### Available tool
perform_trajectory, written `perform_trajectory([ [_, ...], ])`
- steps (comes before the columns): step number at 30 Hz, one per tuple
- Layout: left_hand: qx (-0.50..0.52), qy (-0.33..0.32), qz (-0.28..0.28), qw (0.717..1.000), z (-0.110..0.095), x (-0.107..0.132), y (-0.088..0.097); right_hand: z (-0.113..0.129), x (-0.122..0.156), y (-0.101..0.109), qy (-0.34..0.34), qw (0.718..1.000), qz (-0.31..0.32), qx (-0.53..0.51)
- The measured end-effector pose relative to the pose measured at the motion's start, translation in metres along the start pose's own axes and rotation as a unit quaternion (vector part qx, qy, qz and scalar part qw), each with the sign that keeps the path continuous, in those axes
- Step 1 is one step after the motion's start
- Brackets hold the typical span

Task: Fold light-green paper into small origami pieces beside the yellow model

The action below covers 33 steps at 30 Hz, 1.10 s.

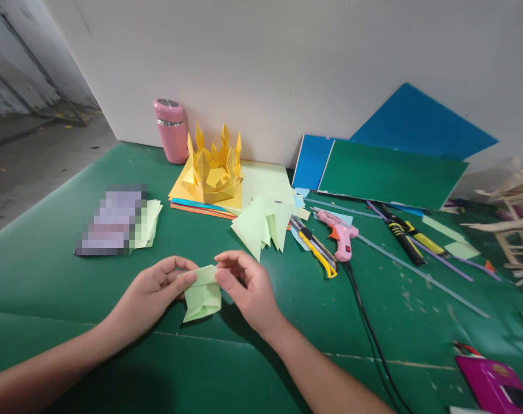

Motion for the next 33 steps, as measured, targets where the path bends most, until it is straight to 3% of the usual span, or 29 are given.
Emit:
perform_trajectory([
  [6, -0.038, 0.011, 0.015, 0.999, -0.003, 0.001, -0.001, -0.001, 0.0, -0.003, -0.01, 0.997, -0.019, 0.069],
  [10, 0.022, 0.041, 0.015, 0.999, -0.002, -0.001, -0.002, -0.001, -0.002, 0.0, -0.041, 0.998, -0.031, 0.041],
  [16, 0.15, 0.067, 0.071, 0.984, -0.001, -0.002, -0.006, -0.007, -0.004, 0.009, -0.088, 0.994, -0.064, -0.017],
  [19, 0.16, 0.092, 0.043, 0.982, 0.001, -0.003, -0.002, -0.009, -0.005, 0.012, -0.091, 0.992, -0.076, -0.04],
  [24, 0.124, 0.095, 0.046, 0.987, 0.001, -0.004, -0.001, -0.009, -0.006, 0.012, -0.082, 0.993, -0.076, -0.044],
  [33, -0.022, 0.024, 0.066, 0.997, -0.002, -0.003, 0.004, -0.005, -0.006, 0.012, -0.064, 0.995, -0.077, -0.007],
])
Point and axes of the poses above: each hand's wrist, its own x-axis away from the middle knuckle, its own y-axis out of the back of the hand, z = x × y, the point moved 5 cm from there along -x, towards the middle knuckle, and after that the axes turned 9 degrees about -y, right-handed, at the moved point
